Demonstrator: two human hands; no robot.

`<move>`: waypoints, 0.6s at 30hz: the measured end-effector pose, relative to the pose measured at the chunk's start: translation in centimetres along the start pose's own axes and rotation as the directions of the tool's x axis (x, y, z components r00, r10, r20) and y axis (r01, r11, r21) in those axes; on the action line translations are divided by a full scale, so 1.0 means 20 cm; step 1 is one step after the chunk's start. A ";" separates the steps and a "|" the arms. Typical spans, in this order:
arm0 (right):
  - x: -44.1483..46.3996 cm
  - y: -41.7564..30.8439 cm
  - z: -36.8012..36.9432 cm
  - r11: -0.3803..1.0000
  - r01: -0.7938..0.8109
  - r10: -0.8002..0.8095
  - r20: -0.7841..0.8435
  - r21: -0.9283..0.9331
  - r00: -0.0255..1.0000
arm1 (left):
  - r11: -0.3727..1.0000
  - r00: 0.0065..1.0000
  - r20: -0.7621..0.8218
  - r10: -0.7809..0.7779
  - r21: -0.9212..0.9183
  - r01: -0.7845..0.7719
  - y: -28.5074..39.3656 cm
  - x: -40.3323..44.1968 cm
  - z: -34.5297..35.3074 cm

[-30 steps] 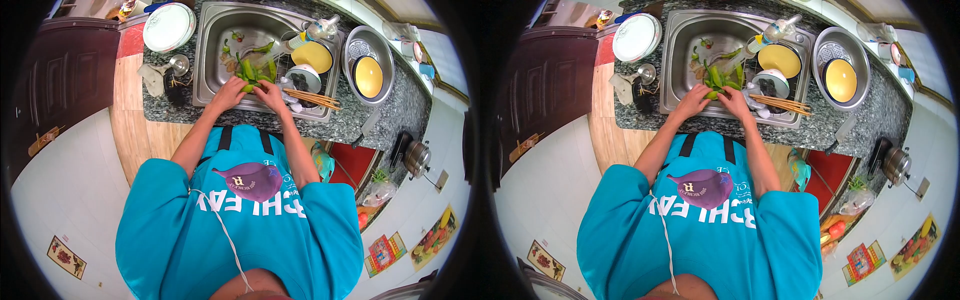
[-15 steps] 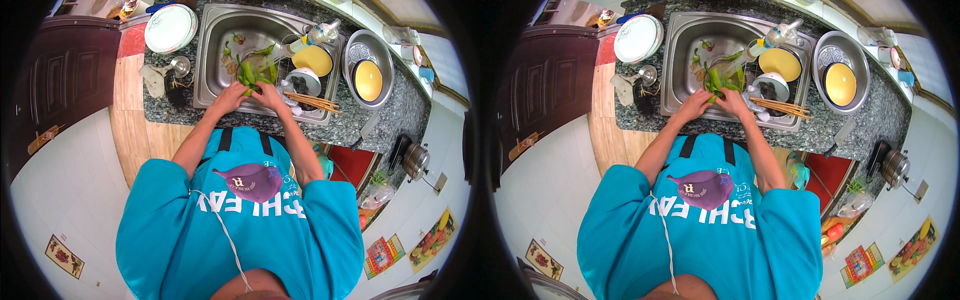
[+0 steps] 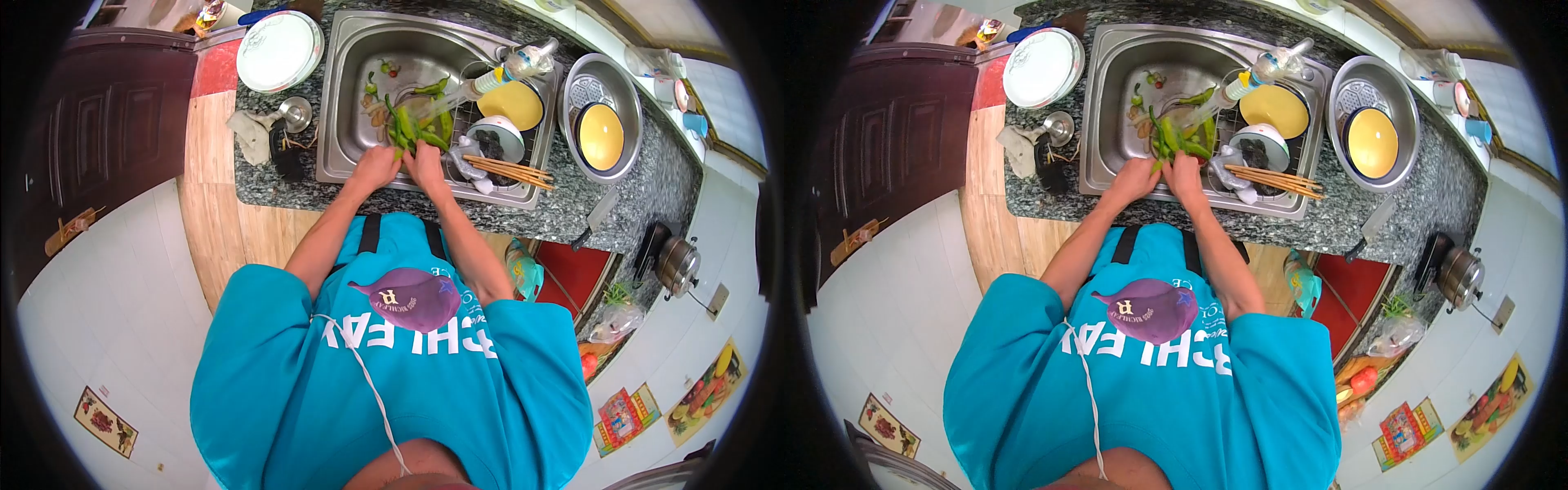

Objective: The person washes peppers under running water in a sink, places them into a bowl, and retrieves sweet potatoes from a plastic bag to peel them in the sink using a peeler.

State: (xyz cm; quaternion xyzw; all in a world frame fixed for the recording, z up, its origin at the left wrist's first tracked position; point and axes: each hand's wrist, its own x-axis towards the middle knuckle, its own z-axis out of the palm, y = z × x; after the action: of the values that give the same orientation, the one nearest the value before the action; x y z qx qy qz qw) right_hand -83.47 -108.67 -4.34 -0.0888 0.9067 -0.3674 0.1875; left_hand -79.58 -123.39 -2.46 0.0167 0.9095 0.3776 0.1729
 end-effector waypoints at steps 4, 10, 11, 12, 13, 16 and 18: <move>0.09 -0.12 0.02 0.999 -0.011 0.014 -0.058 0.050 0.998 | 0.958 0.954 -0.094 -0.286 0.000 0.287 -0.01 0.02 -0.03; 0.25 -0.14 0.01 0.762 -0.124 0.247 -0.107 0.636 0.963 | 0.898 0.896 -0.072 -0.439 -0.070 0.434 -0.08 0.01 -0.05; 0.24 -0.11 0.02 0.762 -0.130 0.252 -0.105 0.634 0.962 | 0.892 0.891 -0.087 -0.445 -0.136 0.432 -0.09 0.00 -0.02; 0.23 -0.09 0.03 0.824 -0.128 0.223 -0.108 0.552 0.969 | 0.891 0.891 -0.083 -0.446 -0.137 0.433 -0.08 0.01 -0.02; 0.24 -0.07 0.04 0.877 -0.119 0.191 -0.110 0.466 0.975 | 0.891 0.897 -0.085 -0.434 -0.186 0.413 -0.06 0.04 -0.03; 0.20 0.08 0.06 0.986 -0.150 0.138 -0.151 -0.072 0.979 | 0.888 0.912 -0.106 -0.397 -0.297 0.352 -0.05 0.12 0.00; 0.17 0.12 0.07 0.980 -0.184 0.170 -0.171 -0.073 0.971 | 0.879 0.919 -0.119 -0.377 -0.360 0.313 -0.07 0.17 0.07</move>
State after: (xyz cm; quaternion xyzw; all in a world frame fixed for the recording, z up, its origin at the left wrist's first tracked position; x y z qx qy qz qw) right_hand -85.98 -108.89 -7.94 0.0147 0.9386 -0.3147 0.1404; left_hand -82.19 -122.85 -5.35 -0.2110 0.8326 0.4889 0.1524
